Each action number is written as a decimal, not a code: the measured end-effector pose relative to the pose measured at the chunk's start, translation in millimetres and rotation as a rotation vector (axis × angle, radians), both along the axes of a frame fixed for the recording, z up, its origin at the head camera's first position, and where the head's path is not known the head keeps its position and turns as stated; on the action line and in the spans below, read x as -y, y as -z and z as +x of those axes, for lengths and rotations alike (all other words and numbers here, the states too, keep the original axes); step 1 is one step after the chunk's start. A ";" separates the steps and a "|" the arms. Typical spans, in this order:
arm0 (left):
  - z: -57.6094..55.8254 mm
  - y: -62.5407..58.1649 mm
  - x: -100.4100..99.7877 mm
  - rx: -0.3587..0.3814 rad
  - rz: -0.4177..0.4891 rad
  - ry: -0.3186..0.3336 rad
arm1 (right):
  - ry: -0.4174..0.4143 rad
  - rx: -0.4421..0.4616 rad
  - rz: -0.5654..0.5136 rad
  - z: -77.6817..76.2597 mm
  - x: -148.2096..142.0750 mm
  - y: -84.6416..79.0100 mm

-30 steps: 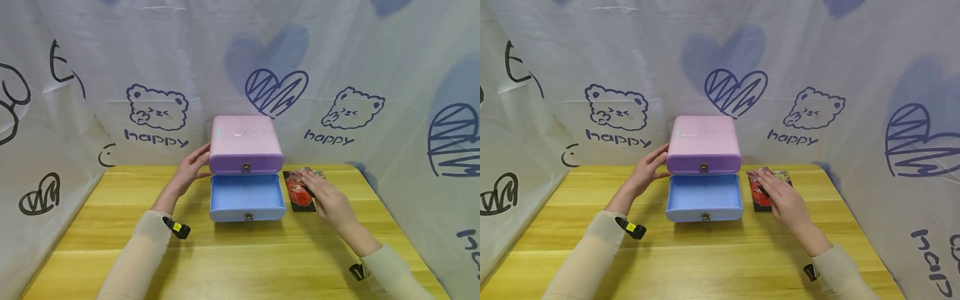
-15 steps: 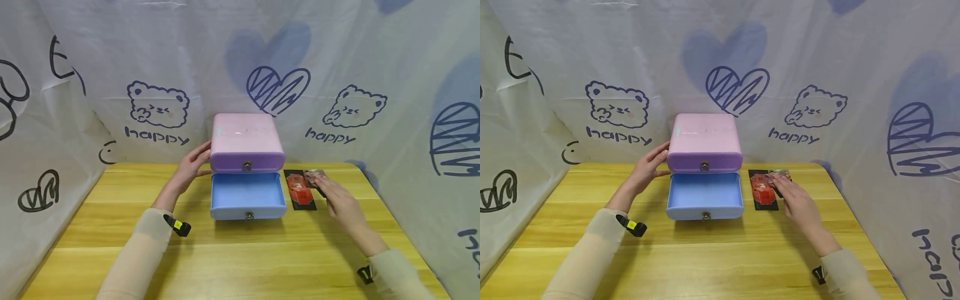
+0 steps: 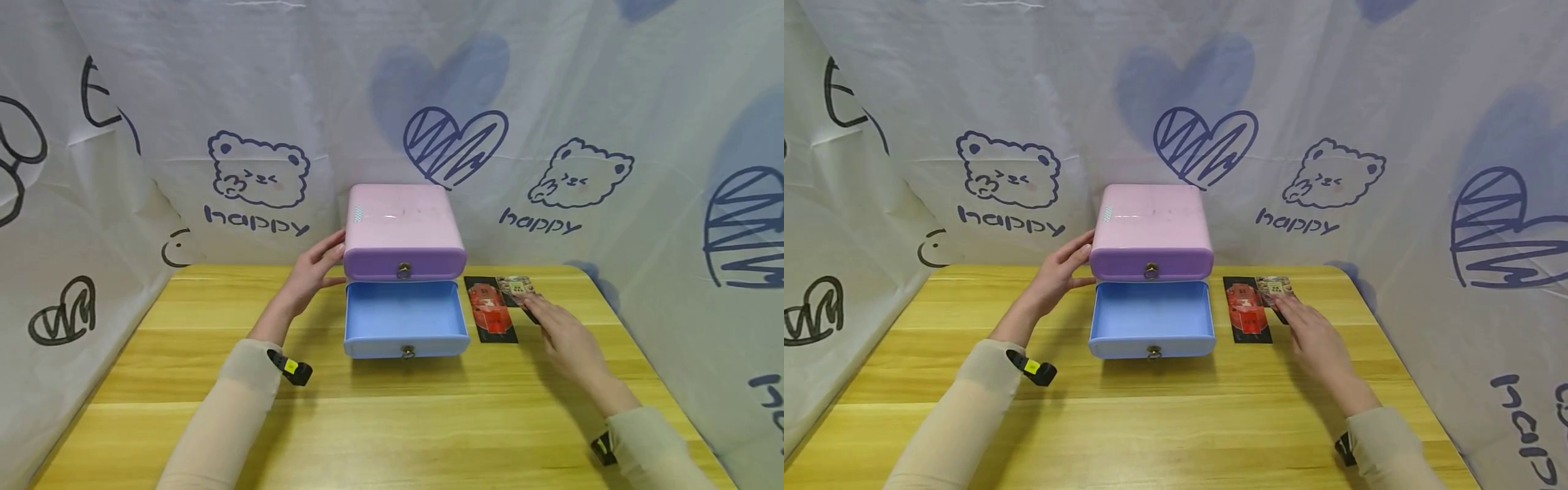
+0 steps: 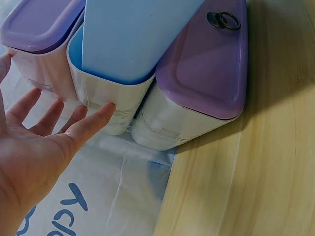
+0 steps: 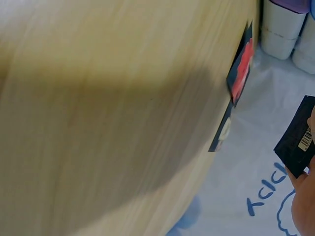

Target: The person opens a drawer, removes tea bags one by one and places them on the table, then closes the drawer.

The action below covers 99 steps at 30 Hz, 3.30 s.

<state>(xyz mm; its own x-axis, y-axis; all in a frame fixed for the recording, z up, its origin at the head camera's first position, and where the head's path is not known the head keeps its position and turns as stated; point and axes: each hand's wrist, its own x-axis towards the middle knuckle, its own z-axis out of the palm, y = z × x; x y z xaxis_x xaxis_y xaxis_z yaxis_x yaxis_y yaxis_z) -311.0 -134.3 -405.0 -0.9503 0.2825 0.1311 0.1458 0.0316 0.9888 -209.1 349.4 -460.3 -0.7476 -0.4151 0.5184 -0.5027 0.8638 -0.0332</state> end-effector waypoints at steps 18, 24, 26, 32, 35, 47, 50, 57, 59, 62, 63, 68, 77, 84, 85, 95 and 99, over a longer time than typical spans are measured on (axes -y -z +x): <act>2.2 -1.5 -0.5 0.004 -0.019 -0.011 | 0.076 0.268 0.111 -2.7 -14.5 8.5; 0.6 -2.0 -0.6 0.005 -0.014 -0.007 | 0.074 0.274 0.127 -6.4 -16.6 13.6; 0.8 -2.6 -0.5 0.005 -0.016 -0.006 | 0.077 0.285 0.134 -7.2 -17.3 15.0; 2.2 -3.2 -0.2 0.005 -0.014 -0.004 | 0.081 0.292 0.141 -10.0 -18.7 18.7; 2.4 -2.7 -0.1 0.006 -0.015 -0.005 | 0.078 0.288 0.142 -11.5 -19.1 20.6; 0.5 0.0 0.6 0.004 -0.018 -0.009 | 0.033 0.312 0.132 -16.3 -21.4 24.9; 0.7 -0.3 0.5 0.007 -0.017 -0.010 | 0.011 0.324 0.132 -17.4 -21.2 25.0; 2.2 -1.6 0.6 0.005 -0.021 -0.011 | -0.001 0.390 0.115 -19.4 -20.6 26.1; 2.6 -2.1 0.6 0.002 -0.024 -0.013 | 0.011 0.421 0.107 -20.1 -19.6 25.7; 2.9 -2.9 0.4 0.002 -0.027 -0.017 | 0.041 0.472 0.108 -21.8 -19.4 25.9; 3.1 -3.1 0.4 0.002 -0.028 -0.017 | 0.049 0.485 0.110 -22.3 -19.4 25.9; 2.9 -2.8 0.5 0.006 -0.027 -0.016 | 0.063 0.524 0.107 -24.6 -20.0 26.4; 3.5 -3.6 -0.1 0.004 -0.020 -0.010 | 0.075 0.549 0.106 -27.7 -20.3 27.9; 4.1 -3.8 -0.7 0.002 -0.019 -0.011 | 0.085 0.556 0.111 -27.7 -18.8 26.7; 4.3 -3.9 -0.7 0.001 -0.018 -0.010 | 0.084 0.557 0.111 -27.7 -18.5 26.4; 4.8 -4.2 -0.7 0.002 -0.015 -0.006 | 0.078 0.551 0.110 -26.7 -18.4 25.7; 4.2 -3.9 -0.5 0.002 -0.019 -0.008 | 0.075 0.534 0.107 -25.7 -19.0 26.8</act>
<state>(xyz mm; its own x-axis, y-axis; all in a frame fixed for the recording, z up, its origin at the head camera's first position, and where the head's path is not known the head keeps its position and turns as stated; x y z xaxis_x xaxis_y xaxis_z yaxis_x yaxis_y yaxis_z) -306.8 -133.7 -401.1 -0.9529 0.2770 0.1237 0.1434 0.0518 0.9883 -234.8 368.4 -487.1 -0.9249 -0.3799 0.0161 -0.3766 0.9094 -0.1768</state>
